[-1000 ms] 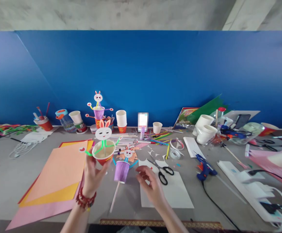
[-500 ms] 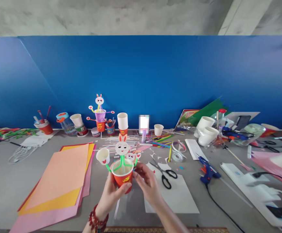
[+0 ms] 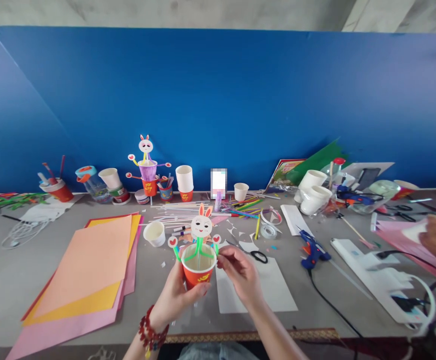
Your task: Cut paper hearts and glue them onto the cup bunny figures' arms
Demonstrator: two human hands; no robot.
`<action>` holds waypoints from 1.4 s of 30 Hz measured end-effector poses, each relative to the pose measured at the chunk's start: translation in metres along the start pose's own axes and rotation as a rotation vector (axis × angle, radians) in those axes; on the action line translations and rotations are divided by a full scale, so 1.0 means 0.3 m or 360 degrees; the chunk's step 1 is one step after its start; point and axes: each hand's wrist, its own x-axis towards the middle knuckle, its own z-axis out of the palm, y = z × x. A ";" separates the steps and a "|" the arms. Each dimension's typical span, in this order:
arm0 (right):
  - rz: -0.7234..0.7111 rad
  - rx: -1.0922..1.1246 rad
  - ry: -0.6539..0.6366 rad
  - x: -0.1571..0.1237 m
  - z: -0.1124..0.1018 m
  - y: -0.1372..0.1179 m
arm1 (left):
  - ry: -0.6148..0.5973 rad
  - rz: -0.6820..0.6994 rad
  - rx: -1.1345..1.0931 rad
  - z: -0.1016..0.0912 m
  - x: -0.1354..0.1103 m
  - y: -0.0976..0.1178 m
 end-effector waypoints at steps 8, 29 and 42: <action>0.0038 0.0126 0.0041 -0.012 -0.010 -0.008 | 0.0076 0.0018 0.0097 0.038 -0.004 0.000; 0.0335 -0.1585 0.1112 -0.099 -0.571 -0.005 | 0.0234 -0.0145 -0.0239 0.131 -0.021 0.041; 0.1362 -0.2027 0.1009 -0.016 -0.766 0.052 | 0.0026 -0.0094 -0.0076 0.091 -0.009 -0.008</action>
